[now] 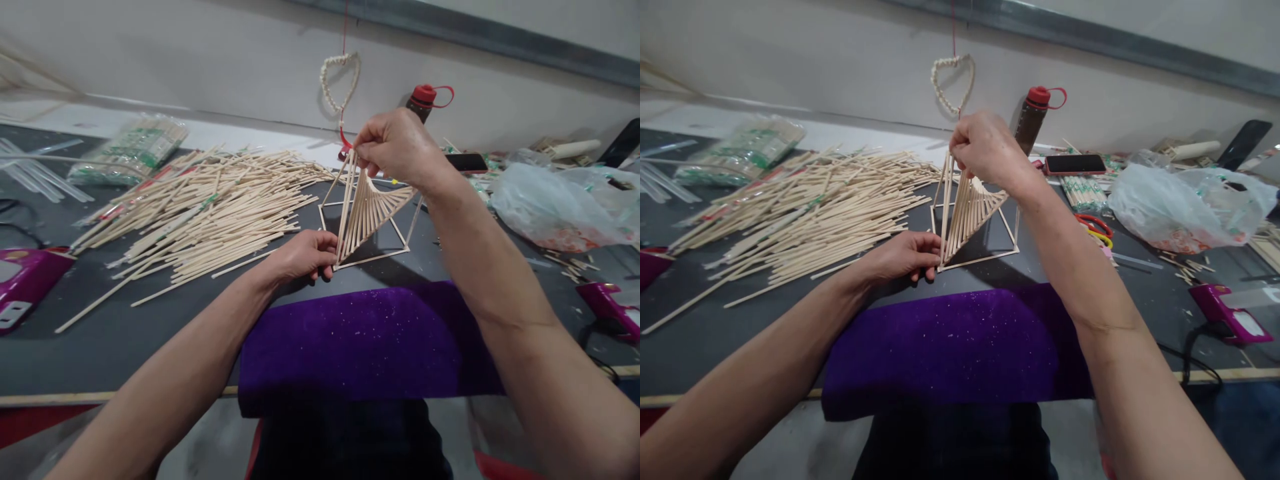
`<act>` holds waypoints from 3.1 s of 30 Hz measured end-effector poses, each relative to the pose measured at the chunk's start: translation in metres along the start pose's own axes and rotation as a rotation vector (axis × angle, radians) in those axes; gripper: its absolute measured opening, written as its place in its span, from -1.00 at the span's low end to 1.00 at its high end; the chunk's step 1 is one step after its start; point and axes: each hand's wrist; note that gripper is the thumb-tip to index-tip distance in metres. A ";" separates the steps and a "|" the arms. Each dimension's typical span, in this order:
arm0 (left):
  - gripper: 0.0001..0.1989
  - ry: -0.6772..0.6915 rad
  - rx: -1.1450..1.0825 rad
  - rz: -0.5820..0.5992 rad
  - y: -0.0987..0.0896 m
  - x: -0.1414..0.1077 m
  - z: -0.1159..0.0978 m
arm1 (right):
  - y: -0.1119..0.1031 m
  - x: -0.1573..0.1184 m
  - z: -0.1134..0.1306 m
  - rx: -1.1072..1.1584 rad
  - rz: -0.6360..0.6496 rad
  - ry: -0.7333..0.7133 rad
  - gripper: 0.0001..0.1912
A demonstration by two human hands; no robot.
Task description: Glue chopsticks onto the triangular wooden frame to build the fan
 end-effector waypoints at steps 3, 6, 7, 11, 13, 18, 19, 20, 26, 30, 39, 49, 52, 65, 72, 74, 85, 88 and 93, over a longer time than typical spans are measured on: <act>-0.87 0.012 -0.009 0.003 0.000 0.000 0.001 | -0.001 -0.001 0.002 -0.003 0.008 0.030 -0.86; -0.86 0.011 -0.015 0.007 -0.001 0.000 0.001 | -0.001 -0.002 0.002 0.002 0.018 0.077 -0.90; -0.85 0.009 -0.017 0.005 -0.001 0.000 0.000 | -0.001 -0.002 0.002 0.010 0.019 0.085 -0.90; -0.84 0.002 -0.016 -0.009 -0.002 0.000 0.000 | -0.001 -0.001 0.001 0.042 0.019 0.070 -0.89; -0.84 -0.001 -0.018 -0.019 -0.002 0.000 0.000 | 0.000 0.000 0.000 0.026 0.013 0.052 -0.88; -0.85 -0.007 -0.016 -0.026 0.000 0.001 -0.001 | 0.001 0.005 -0.005 -0.048 -0.004 0.032 -0.85; -0.85 -0.006 -0.014 -0.026 0.000 0.001 -0.001 | 0.001 0.005 -0.006 -0.048 -0.007 0.023 -0.84; -0.86 -0.003 -0.010 -0.026 0.000 0.001 -0.001 | 0.002 0.006 -0.007 -0.043 -0.011 0.013 -0.83; -0.88 0.011 -0.011 -0.016 -0.001 0.000 0.000 | 0.002 0.001 -0.005 -0.020 -0.022 -0.006 -0.82; -0.88 0.021 -0.025 -0.007 -0.002 0.000 0.003 | 0.002 -0.004 -0.002 -0.007 -0.025 0.024 -0.83; -0.84 0.024 -0.026 0.005 -0.003 -0.002 0.000 | -0.006 -0.014 0.003 0.041 -0.027 0.076 -0.86; -0.84 0.019 -0.015 -0.008 -0.001 -0.002 0.000 | -0.015 -0.020 0.013 0.038 0.062 0.147 -0.86; -0.87 0.021 -0.014 -0.012 -0.001 -0.002 0.000 | -0.014 -0.018 0.012 0.054 0.065 0.102 -0.81; -0.80 0.025 -0.020 0.005 -0.001 -0.003 0.000 | -0.009 -0.015 0.011 0.113 0.094 0.221 -0.78; -0.83 0.017 -0.018 0.001 -0.002 -0.002 0.001 | -0.008 -0.017 0.015 0.131 0.098 0.249 -0.79; -0.82 0.024 -0.020 0.010 -0.002 -0.002 0.002 | -0.007 -0.016 0.015 0.134 0.102 0.251 -0.79; -0.80 0.052 0.046 -0.158 -0.001 -0.003 -0.003 | -0.005 -0.015 0.014 0.189 0.122 0.291 -0.76; -0.80 0.069 0.121 -0.233 -0.001 -0.005 -0.005 | -0.004 -0.014 0.013 0.196 0.124 0.306 -0.74; -0.80 0.041 0.187 -0.166 0.002 -0.006 -0.004 | -0.003 -0.013 0.011 0.207 0.126 0.300 -0.76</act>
Point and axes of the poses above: each hand's wrist, its own x-axis towards the middle knuckle, its own y-axis out of the palm, z = x × y, and after that the axes turned 13 degrees about y, right-handed
